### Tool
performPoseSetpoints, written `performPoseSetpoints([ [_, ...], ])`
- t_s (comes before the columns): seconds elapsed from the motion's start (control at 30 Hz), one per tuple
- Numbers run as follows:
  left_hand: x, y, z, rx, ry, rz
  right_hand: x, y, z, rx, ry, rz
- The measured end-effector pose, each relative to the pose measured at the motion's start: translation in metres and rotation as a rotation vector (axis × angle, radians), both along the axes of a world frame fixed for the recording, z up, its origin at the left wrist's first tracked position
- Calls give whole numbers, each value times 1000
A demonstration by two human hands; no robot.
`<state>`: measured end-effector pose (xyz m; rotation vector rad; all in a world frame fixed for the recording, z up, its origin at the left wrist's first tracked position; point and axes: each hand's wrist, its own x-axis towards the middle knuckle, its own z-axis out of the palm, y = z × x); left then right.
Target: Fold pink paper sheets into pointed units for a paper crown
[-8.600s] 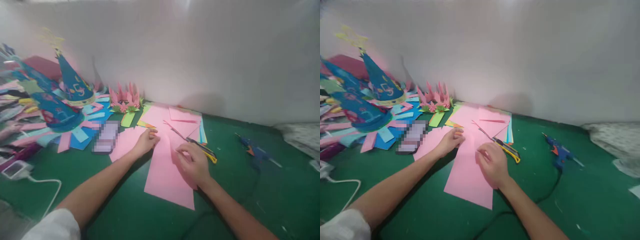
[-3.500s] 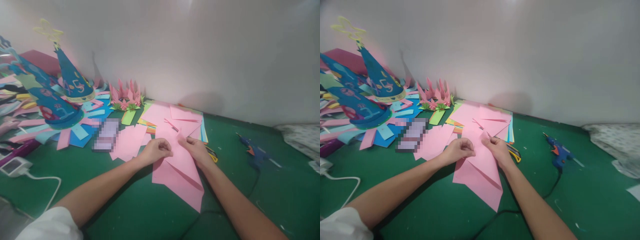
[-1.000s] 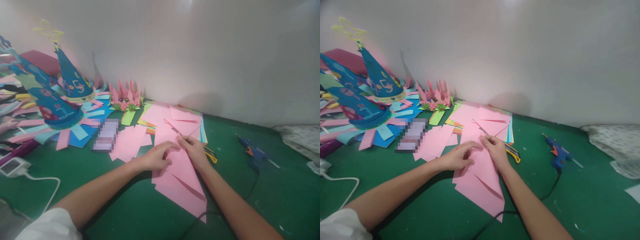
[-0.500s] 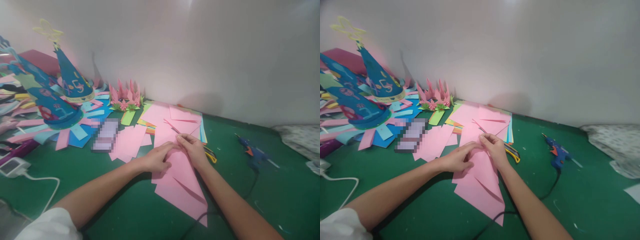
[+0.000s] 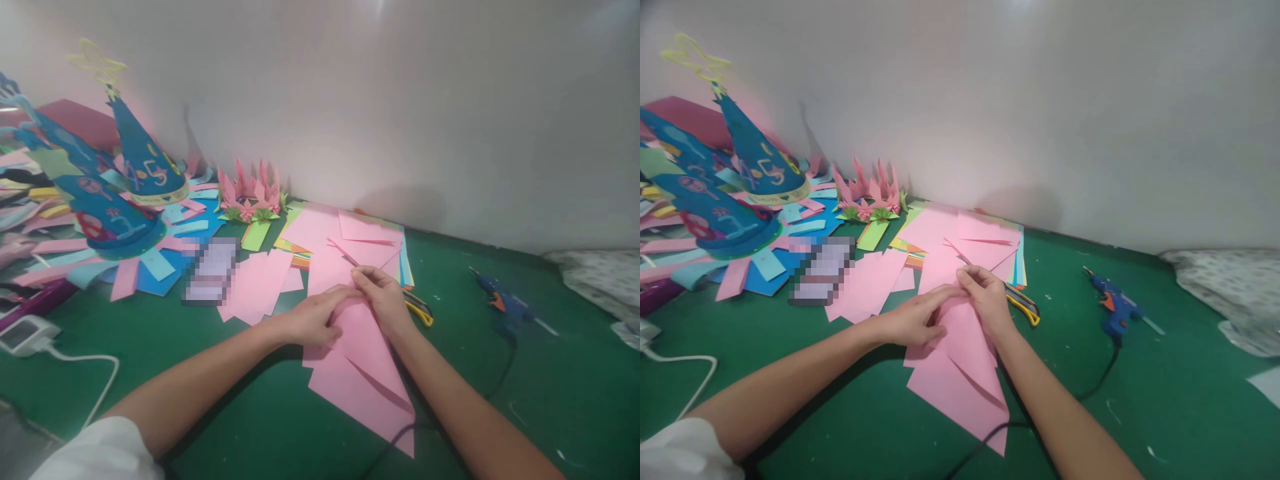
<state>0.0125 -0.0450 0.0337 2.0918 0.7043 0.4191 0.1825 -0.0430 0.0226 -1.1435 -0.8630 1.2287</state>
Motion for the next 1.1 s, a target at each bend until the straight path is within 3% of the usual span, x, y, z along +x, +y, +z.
performPoseSetpoints([
  [0.1,-1,0,-1,-6,16,2,1,0,1,4,-31,11],
  [0.33,-1,2,-2,-14,26,-7,11,-1,5,-40,-160,249],
  [0.63,-3,4,0,37,-37,-76,6,0,9,-173,49,143],
  [1.1,-3,4,7,11,5,-67,6,-1,11,-152,82,160],
])
